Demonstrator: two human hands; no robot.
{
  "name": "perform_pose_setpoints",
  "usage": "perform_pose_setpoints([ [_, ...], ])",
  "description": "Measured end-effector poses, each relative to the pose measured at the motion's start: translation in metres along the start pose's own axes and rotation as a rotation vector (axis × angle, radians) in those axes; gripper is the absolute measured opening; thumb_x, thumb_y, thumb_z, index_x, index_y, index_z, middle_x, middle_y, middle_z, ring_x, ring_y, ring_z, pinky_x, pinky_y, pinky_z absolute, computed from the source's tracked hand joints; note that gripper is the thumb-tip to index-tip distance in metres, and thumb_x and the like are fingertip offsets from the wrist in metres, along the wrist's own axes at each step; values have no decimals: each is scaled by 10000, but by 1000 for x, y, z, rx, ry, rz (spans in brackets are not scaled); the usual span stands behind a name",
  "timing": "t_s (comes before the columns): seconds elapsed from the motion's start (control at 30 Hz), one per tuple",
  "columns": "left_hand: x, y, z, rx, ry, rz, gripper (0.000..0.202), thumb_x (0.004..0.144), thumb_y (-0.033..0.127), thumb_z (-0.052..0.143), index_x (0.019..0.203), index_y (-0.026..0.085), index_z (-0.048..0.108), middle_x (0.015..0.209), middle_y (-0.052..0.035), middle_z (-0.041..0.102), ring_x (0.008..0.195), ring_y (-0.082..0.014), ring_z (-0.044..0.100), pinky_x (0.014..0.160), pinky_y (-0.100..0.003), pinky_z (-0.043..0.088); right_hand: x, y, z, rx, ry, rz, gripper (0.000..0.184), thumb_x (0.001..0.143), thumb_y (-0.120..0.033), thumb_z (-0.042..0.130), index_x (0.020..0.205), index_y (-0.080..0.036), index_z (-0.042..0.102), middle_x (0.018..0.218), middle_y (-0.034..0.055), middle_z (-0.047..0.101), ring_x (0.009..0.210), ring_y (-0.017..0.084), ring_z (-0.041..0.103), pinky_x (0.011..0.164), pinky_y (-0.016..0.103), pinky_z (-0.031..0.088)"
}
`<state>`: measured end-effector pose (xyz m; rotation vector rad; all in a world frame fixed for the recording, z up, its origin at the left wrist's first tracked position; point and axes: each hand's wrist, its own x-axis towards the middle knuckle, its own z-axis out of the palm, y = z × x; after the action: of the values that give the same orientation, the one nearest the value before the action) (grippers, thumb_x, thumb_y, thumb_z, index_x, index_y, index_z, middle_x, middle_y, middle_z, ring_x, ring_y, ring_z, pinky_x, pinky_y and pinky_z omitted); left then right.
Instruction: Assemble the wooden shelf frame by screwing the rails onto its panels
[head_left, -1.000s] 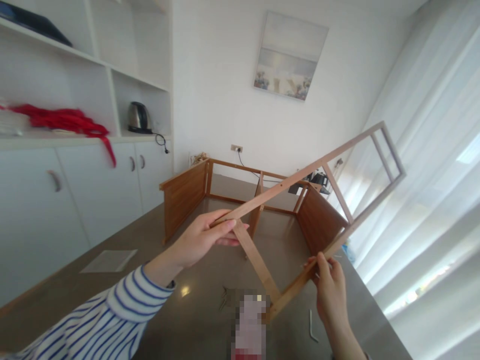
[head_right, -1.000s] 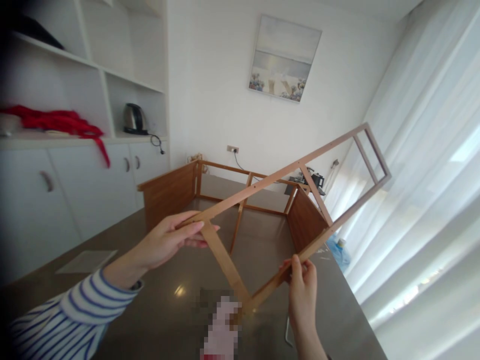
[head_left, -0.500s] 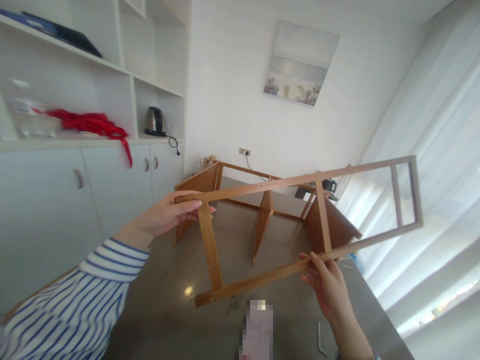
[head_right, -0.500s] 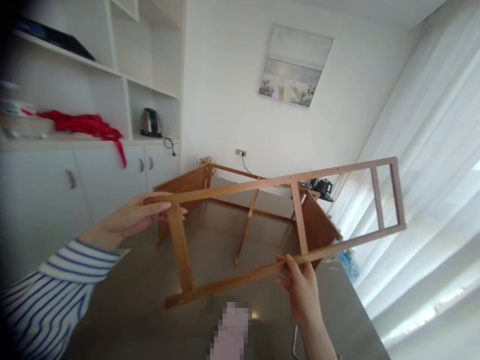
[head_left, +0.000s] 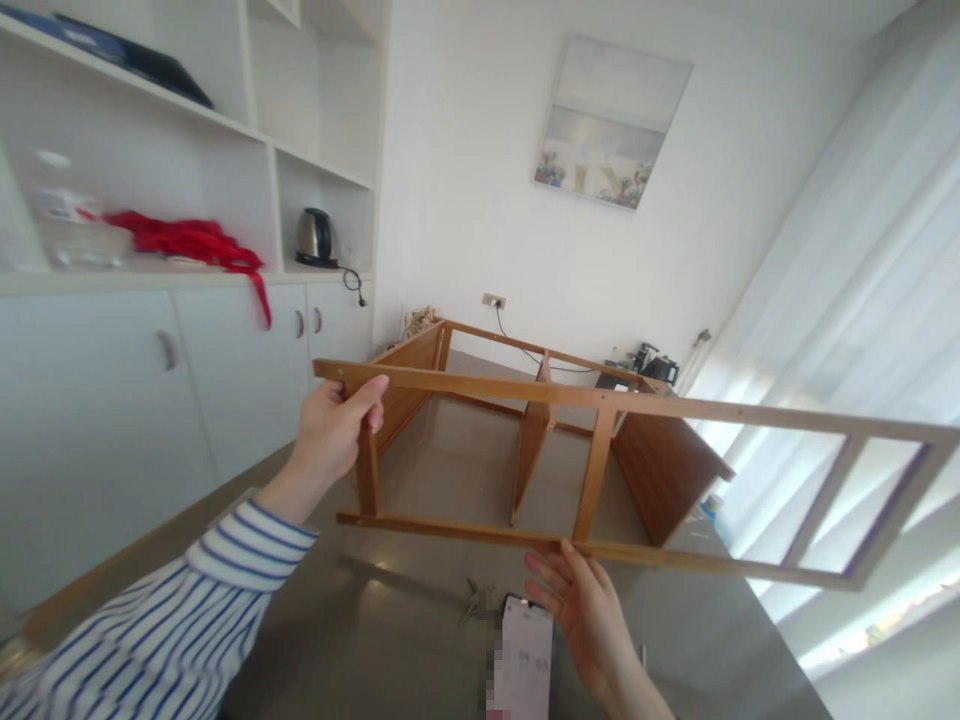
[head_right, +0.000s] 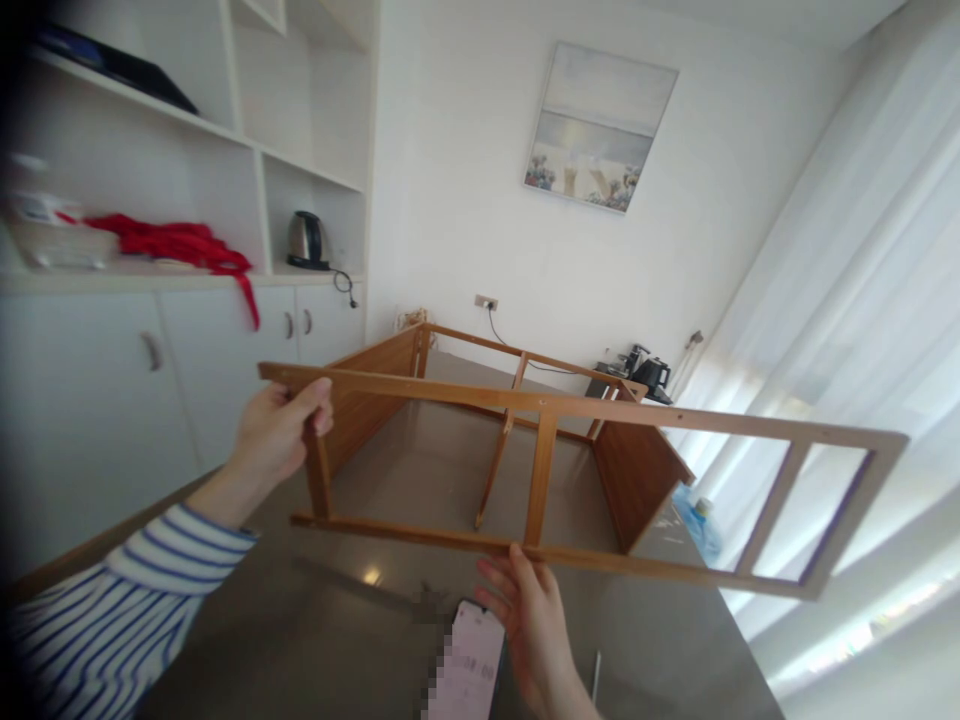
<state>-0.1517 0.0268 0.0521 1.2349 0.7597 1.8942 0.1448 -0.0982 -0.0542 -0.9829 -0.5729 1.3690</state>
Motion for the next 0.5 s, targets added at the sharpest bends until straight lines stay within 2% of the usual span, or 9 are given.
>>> perform_pose_setpoints([
  [0.13, 11, 5, -14, 2, -91, 37, 301, 812, 311, 654, 659, 169, 437, 420, 94, 398, 353, -29, 348, 383, -150, 284, -7, -3, -6, -117, -57, 145, 460, 714, -506, 731, 961, -155, 565, 988, 133, 705, 822, 248, 707, 630, 325, 552],
  [0.3, 14, -1, -29, 49, -114, 22, 419, 788, 406, 673, 584, 175, 389, 405, 95, 358, 333, -22, 304, 365, -169, 238, -10, -20, -35, -367, -85, 220, 532, 708, -565, 703, 1030, -155, 599, 933, 118, 712, 706, 199, 692, 542, 264, 501],
  [0.37, 13, -6, -33, 76, -114, 7, 418, 787, 397, 672, 568, 175, 395, 386, 87, 364, 329, -29, 305, 366, -184, 231, -11, -33, -49, -491, -84, 180, 518, 714, -577, 687, 991, -144, 625, 892, 110, 717, 655, 176, 673, 532, 252, 484],
  [0.5, 12, -18, -40, 147, -142, -44, 426, 799, 364, 654, 524, 181, 384, 341, 73, 356, 320, -39, 296, 377, -211, 217, -8, -70, -78, -647, 0, -63, 488, 720, -563, 680, 987, -156, 648, 925, 96, 720, 731, 202, 672, 592, 278, 512],
])
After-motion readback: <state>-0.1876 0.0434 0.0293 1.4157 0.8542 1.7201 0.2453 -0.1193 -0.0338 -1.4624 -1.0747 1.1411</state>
